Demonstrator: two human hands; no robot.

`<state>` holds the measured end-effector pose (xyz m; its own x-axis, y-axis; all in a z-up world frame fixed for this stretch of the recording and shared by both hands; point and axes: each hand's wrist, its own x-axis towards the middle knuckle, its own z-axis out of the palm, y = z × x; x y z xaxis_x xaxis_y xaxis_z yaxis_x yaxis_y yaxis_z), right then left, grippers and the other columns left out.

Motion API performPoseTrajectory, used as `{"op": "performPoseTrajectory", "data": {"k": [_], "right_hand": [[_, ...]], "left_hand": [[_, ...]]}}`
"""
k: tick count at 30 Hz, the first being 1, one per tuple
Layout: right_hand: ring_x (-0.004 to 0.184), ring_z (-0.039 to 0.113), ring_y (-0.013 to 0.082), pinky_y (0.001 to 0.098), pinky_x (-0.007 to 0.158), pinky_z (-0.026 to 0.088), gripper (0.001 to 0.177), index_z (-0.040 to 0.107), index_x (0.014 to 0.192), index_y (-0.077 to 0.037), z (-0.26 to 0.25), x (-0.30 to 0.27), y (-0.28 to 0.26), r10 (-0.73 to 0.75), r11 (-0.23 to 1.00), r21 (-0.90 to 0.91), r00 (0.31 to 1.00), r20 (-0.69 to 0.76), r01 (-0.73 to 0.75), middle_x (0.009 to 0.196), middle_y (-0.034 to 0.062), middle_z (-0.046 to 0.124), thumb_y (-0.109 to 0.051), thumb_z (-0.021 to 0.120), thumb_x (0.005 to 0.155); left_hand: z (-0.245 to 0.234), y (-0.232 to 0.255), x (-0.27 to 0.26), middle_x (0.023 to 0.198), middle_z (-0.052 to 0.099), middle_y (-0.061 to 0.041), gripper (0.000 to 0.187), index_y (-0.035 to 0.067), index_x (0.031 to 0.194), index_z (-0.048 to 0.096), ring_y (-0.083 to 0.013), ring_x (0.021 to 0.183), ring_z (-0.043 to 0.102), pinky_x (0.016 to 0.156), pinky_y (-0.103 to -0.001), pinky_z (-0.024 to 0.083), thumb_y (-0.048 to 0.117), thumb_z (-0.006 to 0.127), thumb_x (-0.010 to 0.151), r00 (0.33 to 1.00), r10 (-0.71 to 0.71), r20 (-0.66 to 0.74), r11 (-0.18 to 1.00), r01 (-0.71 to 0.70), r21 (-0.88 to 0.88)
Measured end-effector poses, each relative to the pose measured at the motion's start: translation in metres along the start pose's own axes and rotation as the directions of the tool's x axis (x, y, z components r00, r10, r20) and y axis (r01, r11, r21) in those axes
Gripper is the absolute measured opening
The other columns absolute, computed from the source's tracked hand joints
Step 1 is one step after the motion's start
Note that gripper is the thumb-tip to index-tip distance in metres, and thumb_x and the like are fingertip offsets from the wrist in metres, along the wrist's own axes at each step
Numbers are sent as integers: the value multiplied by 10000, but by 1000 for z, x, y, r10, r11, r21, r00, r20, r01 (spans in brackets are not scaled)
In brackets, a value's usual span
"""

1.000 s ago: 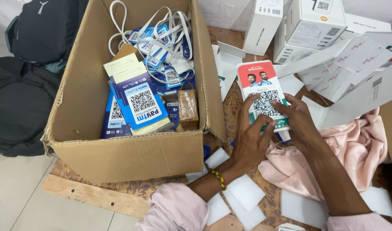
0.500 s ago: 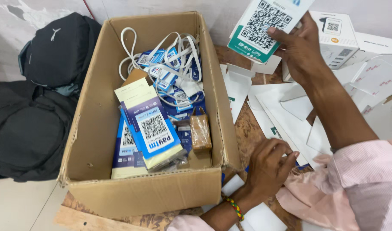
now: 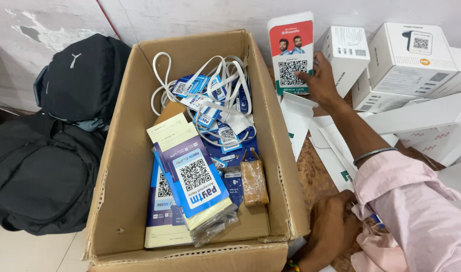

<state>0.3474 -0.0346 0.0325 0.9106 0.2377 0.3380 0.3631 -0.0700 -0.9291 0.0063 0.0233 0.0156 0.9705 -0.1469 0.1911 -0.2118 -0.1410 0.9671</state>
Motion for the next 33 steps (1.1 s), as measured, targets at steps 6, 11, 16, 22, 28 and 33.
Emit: {"op": "performPoseTrajectory", "data": {"k": [6,11,16,22,28,33], "right_hand": [[1131,683,293,367,908,565,497,377,1355,45,-18,6,21,45,894,-436,988,-145,-105,1226,223,654,-49,696,987],[1099,694,285,394,865,562,422,463,1355,21,-18,-22,16,134,895,-406,980,-147,-183,1221,187,690,-127,655,1010],[1032,681,323,427,873,541,713,327,1415,85,-6,-65,-25,100,798,-580,986,-135,-161,1184,253,647,-307,746,991],[966,685,421,568,796,530,440,611,1318,-49,4,-115,-50,-75,417,-897,989,129,149,1104,218,680,-247,685,933],[848,687,426,565,678,530,324,670,1313,-124,-22,-137,-94,-121,168,-975,985,125,144,1063,164,698,-179,613,999],[830,692,386,534,695,537,274,714,1253,-76,-69,-158,-149,-277,152,-983,959,56,101,1041,163,714,-163,642,1003]], "left_hand": [[5,-1,8,774,677,-154,174,-24,1012,716,-288,658,666,625,-401,508,132,690,941,995,-85,-49,994,81,-71],[1,2,1,716,670,-125,250,-2,971,719,-241,611,646,614,-378,490,237,671,1026,996,-64,-59,995,59,-83],[5,-2,0,674,652,-121,263,-4,978,722,-236,550,612,585,-378,467,249,667,1020,997,-62,-41,994,58,-94],[11,-12,0,629,654,-109,296,-18,923,706,-213,572,625,608,-369,475,254,662,1033,998,9,-60,991,-17,-132],[14,-17,2,672,659,-100,250,11,955,733,-204,537,595,565,-361,457,251,673,993,997,20,-78,998,-24,-55],[32,-35,12,783,674,-114,297,-6,899,697,-200,616,602,595,-350,469,266,683,1018,981,99,-165,985,-120,-124]]}}
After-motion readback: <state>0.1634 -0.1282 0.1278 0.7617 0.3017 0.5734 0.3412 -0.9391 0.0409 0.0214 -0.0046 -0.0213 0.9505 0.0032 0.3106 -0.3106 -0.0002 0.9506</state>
